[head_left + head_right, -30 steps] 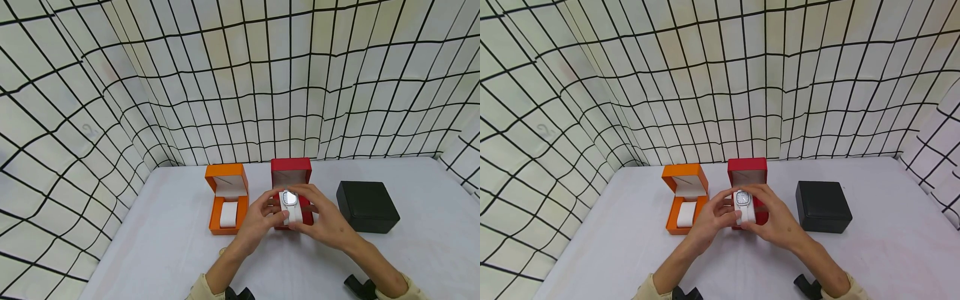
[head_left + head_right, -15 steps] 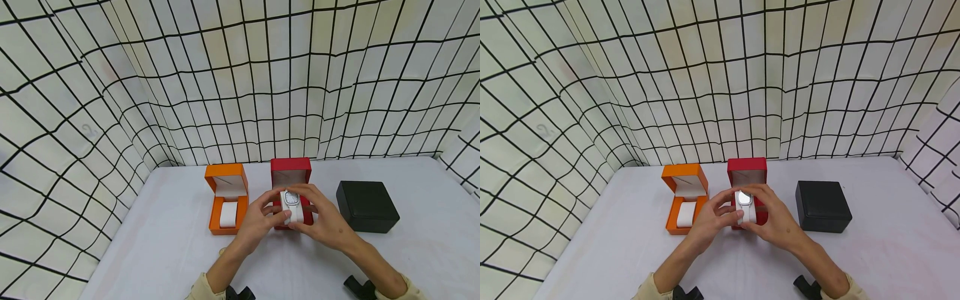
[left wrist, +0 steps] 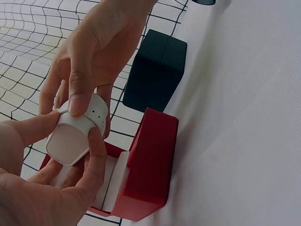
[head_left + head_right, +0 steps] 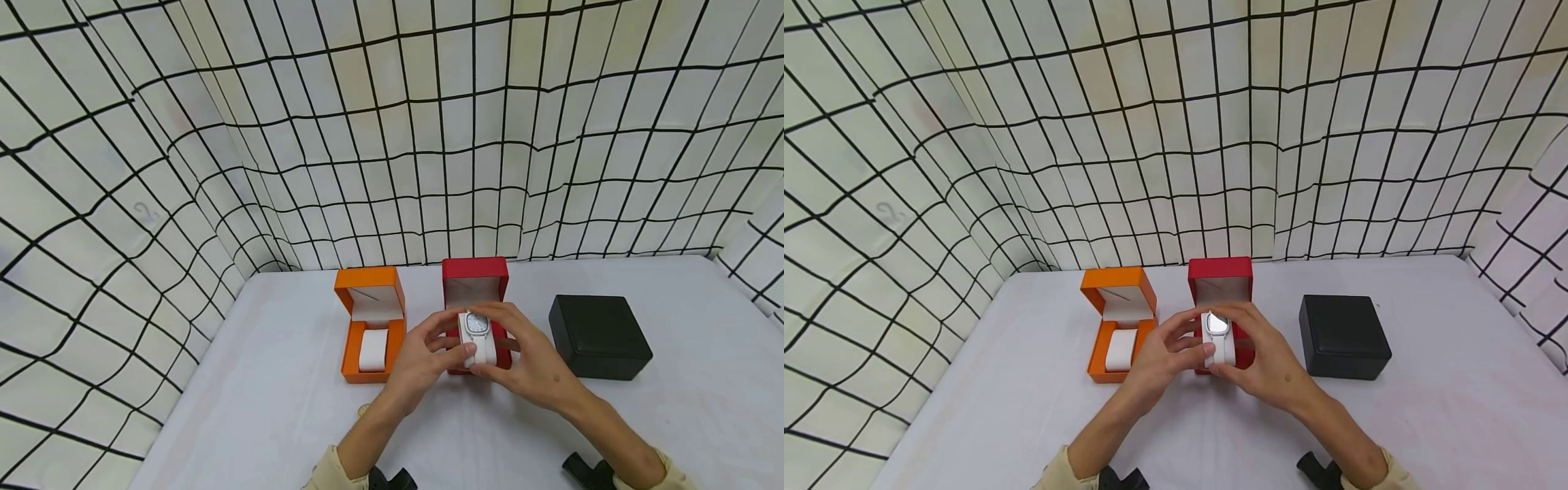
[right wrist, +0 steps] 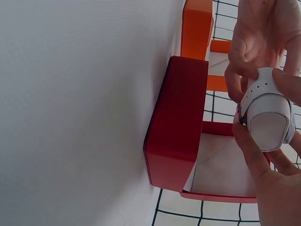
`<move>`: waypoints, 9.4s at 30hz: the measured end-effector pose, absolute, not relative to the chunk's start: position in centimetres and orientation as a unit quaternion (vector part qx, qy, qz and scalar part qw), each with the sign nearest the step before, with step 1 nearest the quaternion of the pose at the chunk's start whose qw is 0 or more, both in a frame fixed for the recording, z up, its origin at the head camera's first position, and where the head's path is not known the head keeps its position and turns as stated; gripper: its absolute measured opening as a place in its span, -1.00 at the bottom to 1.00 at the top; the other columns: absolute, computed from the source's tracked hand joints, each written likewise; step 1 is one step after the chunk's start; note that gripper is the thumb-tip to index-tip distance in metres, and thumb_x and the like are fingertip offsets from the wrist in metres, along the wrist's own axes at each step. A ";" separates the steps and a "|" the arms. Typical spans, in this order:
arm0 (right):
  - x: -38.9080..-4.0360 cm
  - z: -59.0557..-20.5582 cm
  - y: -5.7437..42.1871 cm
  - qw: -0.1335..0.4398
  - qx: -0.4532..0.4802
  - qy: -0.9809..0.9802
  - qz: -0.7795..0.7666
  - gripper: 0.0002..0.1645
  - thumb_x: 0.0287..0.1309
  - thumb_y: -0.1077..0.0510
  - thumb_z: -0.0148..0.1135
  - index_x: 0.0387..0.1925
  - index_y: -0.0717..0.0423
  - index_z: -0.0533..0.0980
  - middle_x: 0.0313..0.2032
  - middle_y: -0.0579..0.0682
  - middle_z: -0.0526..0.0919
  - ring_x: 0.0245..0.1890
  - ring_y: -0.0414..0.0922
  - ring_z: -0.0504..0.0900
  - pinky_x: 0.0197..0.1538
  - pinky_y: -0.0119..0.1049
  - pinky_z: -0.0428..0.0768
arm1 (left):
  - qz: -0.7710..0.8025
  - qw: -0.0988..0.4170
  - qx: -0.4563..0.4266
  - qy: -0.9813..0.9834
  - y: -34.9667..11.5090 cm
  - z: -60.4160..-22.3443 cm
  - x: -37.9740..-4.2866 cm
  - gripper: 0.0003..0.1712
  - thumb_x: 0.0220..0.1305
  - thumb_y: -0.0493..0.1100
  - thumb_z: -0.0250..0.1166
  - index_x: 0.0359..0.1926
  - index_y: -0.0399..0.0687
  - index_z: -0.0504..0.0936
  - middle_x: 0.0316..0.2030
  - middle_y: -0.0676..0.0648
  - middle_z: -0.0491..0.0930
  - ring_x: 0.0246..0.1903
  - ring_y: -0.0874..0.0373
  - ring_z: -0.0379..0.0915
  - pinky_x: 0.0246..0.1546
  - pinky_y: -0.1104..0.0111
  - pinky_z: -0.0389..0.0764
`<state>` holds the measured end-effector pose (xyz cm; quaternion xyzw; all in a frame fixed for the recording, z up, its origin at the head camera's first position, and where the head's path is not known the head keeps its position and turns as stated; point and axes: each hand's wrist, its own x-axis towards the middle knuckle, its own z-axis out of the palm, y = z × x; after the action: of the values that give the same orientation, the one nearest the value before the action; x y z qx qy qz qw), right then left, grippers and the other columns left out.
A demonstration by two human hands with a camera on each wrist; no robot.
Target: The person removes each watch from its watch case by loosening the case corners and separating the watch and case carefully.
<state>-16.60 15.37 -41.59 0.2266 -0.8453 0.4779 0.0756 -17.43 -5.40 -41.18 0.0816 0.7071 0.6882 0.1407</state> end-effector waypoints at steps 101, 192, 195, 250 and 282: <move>-16.0 -42.1 16.3 0.095 0.265 -0.832 0.478 0.06 -0.09 0.30 0.66 0.47 0.00 0.38 0.34 0.01 0.49 0.23 -0.02 0.54 0.02 -0.04 0.78 | 0.687 0.163 0.064 0.705 -5.4 -40.4 -17.6 -0.42 0.26 -0.28 0.36 0.30 -0.03 0.49 0.19 -0.21 0.67 -0.03 0.05 0.66 -0.08 0.36 0.68; -15.5 -41.5 16.4 0.038 0.122 -0.832 0.540 -0.62 0.28 0.15 0.45 0.09 0.02 0.57 -0.05 0.02 0.69 -0.13 -0.13 0.69 -0.03 -0.48 0.72 | 0.694 0.122 0.024 0.709 -5.6 -40.4 -17.7 -0.37 0.35 -0.20 0.29 0.40 -0.05 0.36 0.23 -0.23 0.60 0.02 0.07 0.58 -0.06 0.38 0.67; -15.3 -41.4 16.4 0.037 0.119 -0.836 0.535 -0.61 0.28 0.13 0.45 0.10 0.02 0.57 -0.06 0.01 0.69 -0.11 -0.12 0.68 -0.05 -0.46 0.71 | 0.693 0.119 0.022 0.710 -5.7 -40.4 -17.7 -0.38 0.35 -0.20 0.29 0.40 -0.05 0.36 0.22 -0.22 0.60 0.01 0.08 0.59 -0.07 0.39 0.67; -13.9 -43.2 16.1 -0.044 0.096 -0.820 0.562 -0.58 0.14 0.14 0.55 0.02 0.04 0.62 -0.11 0.05 0.73 -0.28 -0.17 0.73 -0.13 -0.44 0.75 | 0.673 0.092 0.008 0.734 -5.8 -40.5 -17.8 -0.41 0.40 -0.17 0.33 0.40 0.09 0.43 0.25 -0.22 0.57 0.03 0.02 0.65 0.06 0.19 0.74; -13.7 -44.0 15.5 -0.097 0.099 -0.844 0.519 -0.59 0.09 0.16 0.58 -0.02 0.09 0.63 -0.17 0.02 0.72 -0.29 -0.17 0.71 -0.21 -0.45 0.71 | 0.668 0.102 0.023 0.736 -5.6 -41.0 -17.5 -0.37 0.41 -0.15 0.34 0.45 0.09 0.41 0.29 -0.25 0.54 0.10 -0.02 0.65 0.08 0.20 0.73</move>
<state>-13.72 15.52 -43.98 0.0994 -0.8436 0.5188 -0.0967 -17.51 -5.64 -41.01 0.0227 0.7364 0.6684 0.1020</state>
